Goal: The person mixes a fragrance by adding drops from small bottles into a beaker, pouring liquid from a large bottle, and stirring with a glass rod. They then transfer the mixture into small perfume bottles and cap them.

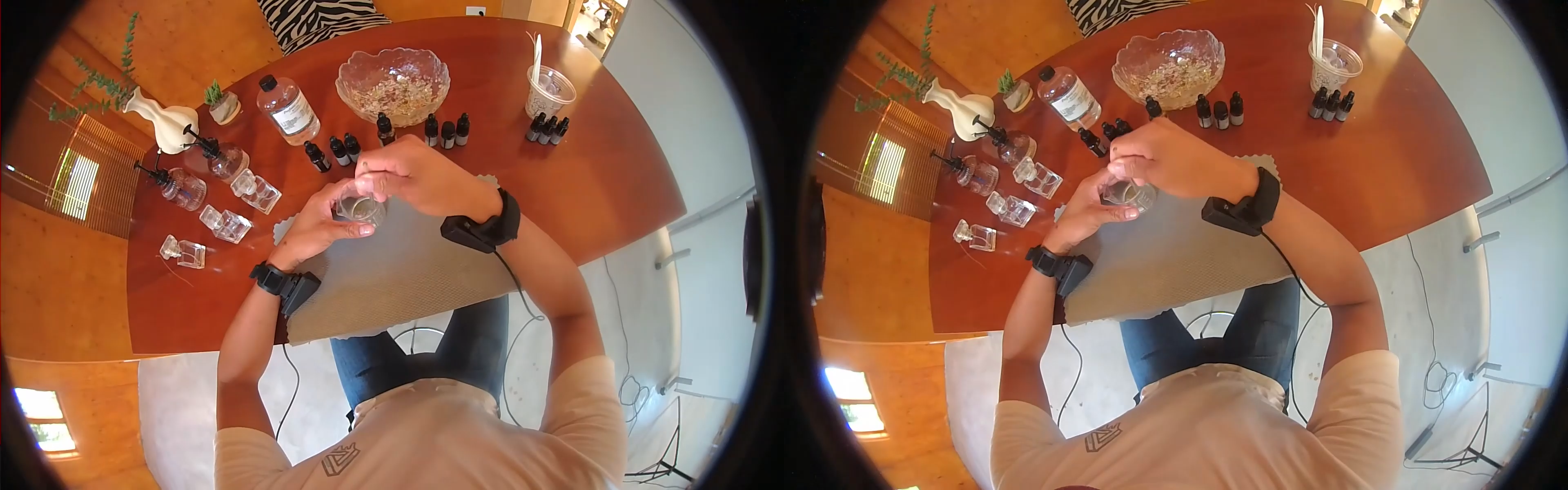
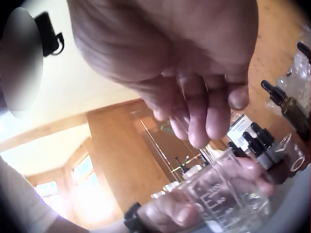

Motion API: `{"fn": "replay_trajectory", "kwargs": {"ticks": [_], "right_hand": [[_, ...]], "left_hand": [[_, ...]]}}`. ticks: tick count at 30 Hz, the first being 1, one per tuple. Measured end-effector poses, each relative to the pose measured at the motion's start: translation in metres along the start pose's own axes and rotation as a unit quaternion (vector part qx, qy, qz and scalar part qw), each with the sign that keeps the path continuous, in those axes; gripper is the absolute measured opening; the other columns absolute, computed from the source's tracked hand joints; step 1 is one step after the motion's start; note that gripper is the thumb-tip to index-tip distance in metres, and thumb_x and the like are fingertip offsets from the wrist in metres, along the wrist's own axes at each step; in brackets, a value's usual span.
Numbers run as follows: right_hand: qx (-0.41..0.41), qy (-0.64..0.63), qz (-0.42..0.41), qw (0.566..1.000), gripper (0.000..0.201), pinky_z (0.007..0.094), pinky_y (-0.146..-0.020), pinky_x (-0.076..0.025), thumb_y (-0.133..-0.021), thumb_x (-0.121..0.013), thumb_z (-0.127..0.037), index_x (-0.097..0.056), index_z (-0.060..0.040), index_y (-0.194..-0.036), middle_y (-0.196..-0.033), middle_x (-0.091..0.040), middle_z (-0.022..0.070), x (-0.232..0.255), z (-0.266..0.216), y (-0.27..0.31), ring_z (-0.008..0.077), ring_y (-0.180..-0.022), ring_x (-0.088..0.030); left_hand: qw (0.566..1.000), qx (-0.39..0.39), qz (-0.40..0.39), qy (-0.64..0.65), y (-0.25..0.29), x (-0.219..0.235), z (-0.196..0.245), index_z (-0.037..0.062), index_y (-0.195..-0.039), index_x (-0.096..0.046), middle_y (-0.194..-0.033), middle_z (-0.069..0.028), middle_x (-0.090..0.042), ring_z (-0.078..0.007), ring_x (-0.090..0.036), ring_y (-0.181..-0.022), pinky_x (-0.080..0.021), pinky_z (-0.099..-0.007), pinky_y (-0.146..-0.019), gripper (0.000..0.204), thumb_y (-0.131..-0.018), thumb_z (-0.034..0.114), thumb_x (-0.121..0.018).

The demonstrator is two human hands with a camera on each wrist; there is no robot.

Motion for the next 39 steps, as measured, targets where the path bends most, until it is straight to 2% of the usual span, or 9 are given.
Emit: {"fn": "replay_trajectory", "kwargs": {"ticks": [3,6,9,12,15,18,21,24,39], "right_hand": [[0.066,0.089,0.134,0.985,0.024,0.0364,-0.060,-0.046,-0.098,-0.056,-0.015,-0.061,0.0029,-0.083,-0.068,-0.058,0.0126,-0.005,0.012,-0.004,0.0226,-0.062,-0.057],[-0.029,-0.065,0.010,0.997,0.023,0.0348,-0.060,-0.047,-0.099,-0.055,-0.014,-0.063,0.0036,-0.086,-0.067,-0.058,0.0101,-0.003,0.014,0.000,0.0174,-0.063,-0.058],[-0.048,-0.021,0.088,0.995,0.016,0.0276,-0.068,-0.050,-0.097,-0.060,-0.011,-0.066,0.0040,-0.096,-0.078,-0.065,0.0058,-0.001,0.020,-0.001,0.0115,-0.074,-0.060],[-0.061,-0.104,-0.025,0.992,0.017,0.0272,-0.068,-0.049,-0.099,-0.058,-0.011,-0.066,0.0039,-0.097,-0.079,-0.065,0.0066,-0.002,0.019,0.001,0.0117,-0.074,-0.060],[-0.023,0.046,0.063,0.997,0.021,0.0270,-0.069,-0.049,-0.102,-0.058,-0.014,-0.066,0.0044,-0.096,-0.080,-0.065,0.0071,-0.001,0.020,-0.001,0.0121,-0.074,-0.059],[-0.059,-0.108,-0.003,0.992,0.020,0.0282,-0.070,-0.049,-0.100,-0.060,-0.013,-0.065,0.0053,-0.095,-0.080,-0.065,0.0078,-0.003,0.023,0.001,0.0133,-0.074,-0.060],[0.006,0.042,0.038,0.998,0.019,0.0287,-0.071,-0.050,-0.099,-0.060,-0.011,-0.065,0.0059,-0.093,-0.080,-0.065,0.0079,-0.001,0.017,-0.001,0.0136,-0.075,-0.061],[-0.012,-0.064,0.012,0.998,0.017,0.0290,-0.072,-0.050,-0.099,-0.060,-0.010,-0.065,0.0057,-0.093,-0.081,-0.065,0.0080,-0.003,0.019,0.001,0.0135,-0.075,-0.061],[0.018,-0.047,0.073,0.996,0.026,0.0267,-0.063,-0.050,-0.103,-0.057,-0.020,-0.064,0.0014,-0.091,-0.072,-0.061,0.0040,-0.015,0.034,0.002,0.0112,-0.066,-0.059]], "left_hand": [[1.000,-0.019,0.008,-0.006,0.000,0.002,-0.008,0.0031,-0.134,-0.059,-0.123,-0.0038,-0.066,-0.0132,-0.059,-0.116,-0.045,-0.0310,-0.104,0.065,-0.077,0.013,-0.089],[1.000,-0.018,0.008,0.000,0.000,0.002,-0.008,0.0029,-0.134,-0.059,-0.123,-0.0035,-0.066,-0.0132,-0.059,-0.117,-0.045,-0.0310,-0.104,0.065,-0.077,0.013,-0.089],[1.000,-0.026,0.010,0.003,0.001,0.003,-0.009,0.0028,-0.134,-0.060,-0.127,-0.0037,-0.066,-0.0135,-0.059,-0.118,-0.044,-0.0312,-0.105,0.064,-0.077,0.013,-0.089],[1.000,-0.026,0.004,0.000,0.000,0.003,-0.008,0.0026,-0.134,-0.060,-0.130,-0.0038,-0.065,-0.0138,-0.059,-0.119,-0.044,-0.0313,-0.106,0.063,-0.078,0.013,-0.087],[1.000,-0.015,0.014,0.013,0.001,0.002,-0.007,0.0012,-0.136,-0.058,-0.126,-0.0037,-0.066,-0.0136,-0.060,-0.116,-0.045,-0.0308,-0.104,0.067,-0.077,0.012,-0.089],[1.000,-0.009,0.014,0.014,0.001,0.003,-0.007,0.0010,-0.136,-0.059,-0.125,-0.0038,-0.066,-0.0131,-0.060,-0.115,-0.046,-0.0305,-0.103,0.068,-0.077,0.011,-0.089],[1.000,-0.015,0.014,0.006,0.001,0.005,-0.012,0.0009,-0.136,-0.059,-0.124,-0.0040,-0.066,-0.0125,-0.060,-0.114,-0.047,-0.0302,-0.101,0.068,-0.076,0.011,-0.090],[1.000,-0.010,0.016,-0.002,0.001,0.007,-0.013,0.0010,-0.135,-0.059,-0.122,-0.0038,-0.067,-0.0119,-0.061,-0.112,-0.048,-0.0299,-0.100,0.068,-0.076,0.011,-0.090],[0.998,-0.039,0.013,-0.043,0.004,0.002,-0.008,0.0017,-0.138,-0.060,-0.133,-0.0083,-0.066,-0.0193,-0.058,-0.125,-0.043,-0.0333,-0.108,0.063,-0.080,0.016,-0.080]]}}
Point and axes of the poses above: each hand's wrist, its own y-axis away from the middle knuckle, its own x-axis out of the back of the hand, z = x × y, the point moved 3 cm from there along -y, towards the middle knuckle
